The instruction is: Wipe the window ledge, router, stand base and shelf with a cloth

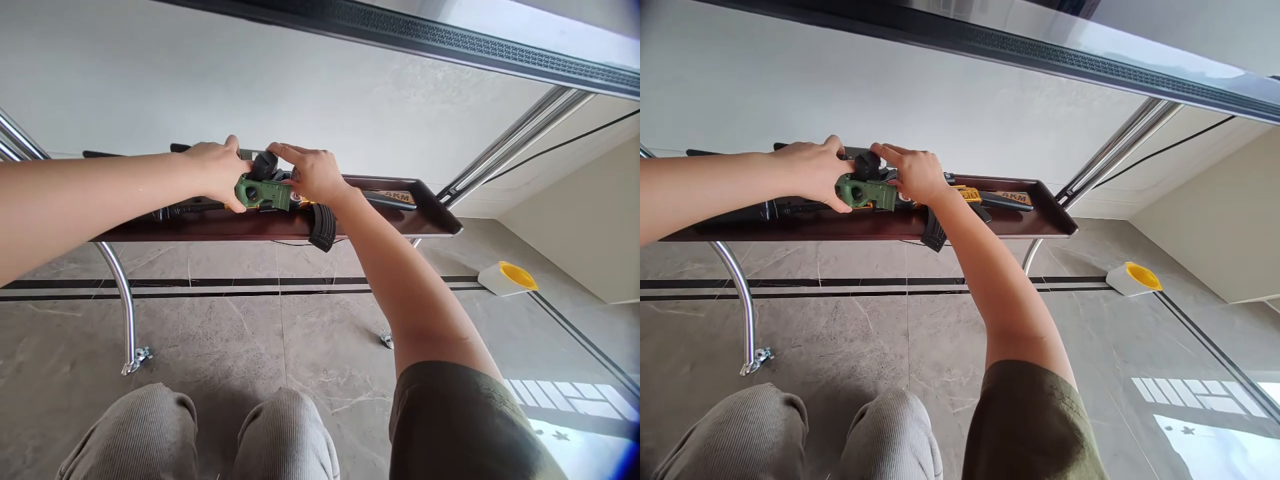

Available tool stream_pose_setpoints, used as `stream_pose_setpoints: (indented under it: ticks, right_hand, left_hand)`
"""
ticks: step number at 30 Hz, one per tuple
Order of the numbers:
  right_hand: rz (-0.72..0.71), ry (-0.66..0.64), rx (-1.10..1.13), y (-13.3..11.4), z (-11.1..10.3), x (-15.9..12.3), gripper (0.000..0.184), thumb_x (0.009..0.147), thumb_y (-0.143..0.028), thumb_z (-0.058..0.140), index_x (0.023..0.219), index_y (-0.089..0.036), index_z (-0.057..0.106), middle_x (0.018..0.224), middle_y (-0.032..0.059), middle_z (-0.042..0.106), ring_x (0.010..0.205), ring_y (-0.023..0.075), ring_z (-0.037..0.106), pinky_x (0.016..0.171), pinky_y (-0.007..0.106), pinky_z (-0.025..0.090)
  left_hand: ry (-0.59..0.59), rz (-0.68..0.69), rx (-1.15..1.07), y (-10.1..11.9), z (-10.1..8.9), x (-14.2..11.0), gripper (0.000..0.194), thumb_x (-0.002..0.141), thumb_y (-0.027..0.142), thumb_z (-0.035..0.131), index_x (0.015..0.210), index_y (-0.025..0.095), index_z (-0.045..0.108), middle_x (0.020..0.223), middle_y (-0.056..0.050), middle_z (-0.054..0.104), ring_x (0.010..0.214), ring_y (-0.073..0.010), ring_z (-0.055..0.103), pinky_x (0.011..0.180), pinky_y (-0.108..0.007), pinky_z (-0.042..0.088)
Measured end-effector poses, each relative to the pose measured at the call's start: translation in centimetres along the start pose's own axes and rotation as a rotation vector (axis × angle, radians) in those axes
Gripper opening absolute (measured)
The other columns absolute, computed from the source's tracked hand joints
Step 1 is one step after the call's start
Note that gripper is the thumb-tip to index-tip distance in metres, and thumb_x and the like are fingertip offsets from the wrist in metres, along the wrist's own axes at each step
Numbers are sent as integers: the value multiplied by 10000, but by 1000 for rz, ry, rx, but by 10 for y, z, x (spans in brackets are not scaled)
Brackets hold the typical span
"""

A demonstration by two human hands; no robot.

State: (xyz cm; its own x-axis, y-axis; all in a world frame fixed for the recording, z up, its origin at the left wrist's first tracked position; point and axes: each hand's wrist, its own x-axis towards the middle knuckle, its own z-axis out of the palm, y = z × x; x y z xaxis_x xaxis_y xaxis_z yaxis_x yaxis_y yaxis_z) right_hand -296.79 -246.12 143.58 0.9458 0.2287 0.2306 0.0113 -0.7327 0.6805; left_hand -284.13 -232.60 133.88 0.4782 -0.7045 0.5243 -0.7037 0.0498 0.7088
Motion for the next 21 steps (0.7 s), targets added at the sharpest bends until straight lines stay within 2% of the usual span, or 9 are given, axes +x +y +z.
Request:
stream_pose_setpoints:
  ticks: [3,5,8,11,14,18,21]
  right_hand:
    - [-19,31,0,2,6,10,416,881,-332,524,1272,-199,565,1002,44,712,853,207,653,745,292,449]
    - [-21,45,-13,4,7,11,361,888,-334,505,1208,-188,588,895,31,695,820,200,647,738,290,436]
    - [4,114,-46,4,5,3,331,901,-295,436,1175,-188,588,830,25,662,816,198,638,732,293,416]
    - [81,160,-106,2,5,-13,322,888,-254,414,1149,-189,593,813,32,650,813,199,617,713,292,395]
    - [168,107,-194,-5,11,-32,305,853,-221,458,1112,-184,613,835,53,664,797,200,583,678,287,367]
    - [182,1,-270,-17,27,-48,308,832,-160,477,1095,-190,636,882,71,687,804,195,548,666,283,336]
    - [181,-49,-277,-22,36,-48,320,855,-142,467,1120,-188,641,905,77,695,812,193,539,675,282,332]
  left_hand:
    - [2,-37,-29,3,-5,-7,318,653,134,837,913,51,673,1251,-122,430,1354,-351,345,972,-297,439]
    - [16,-5,-138,4,-9,-8,279,715,155,797,936,44,669,1199,-114,440,1365,-360,331,958,-289,445]
    - [71,31,-342,0,-17,-4,254,827,248,716,981,54,661,1161,-105,452,1356,-347,357,930,-276,457]
    - [77,-15,-370,-7,-21,6,304,798,264,757,999,56,666,1129,-112,476,1339,-360,375,941,-295,445]
    - [74,-58,-322,-23,-14,22,364,752,264,804,1025,65,669,1112,-126,517,1338,-362,357,986,-329,407]
    - [140,14,-295,-57,5,43,419,776,343,782,1090,94,656,1096,-133,590,1314,-342,370,1023,-371,356]
    - [78,-6,-143,-74,13,47,420,804,422,746,1103,137,674,1090,-118,617,1303,-345,404,1015,-373,349]
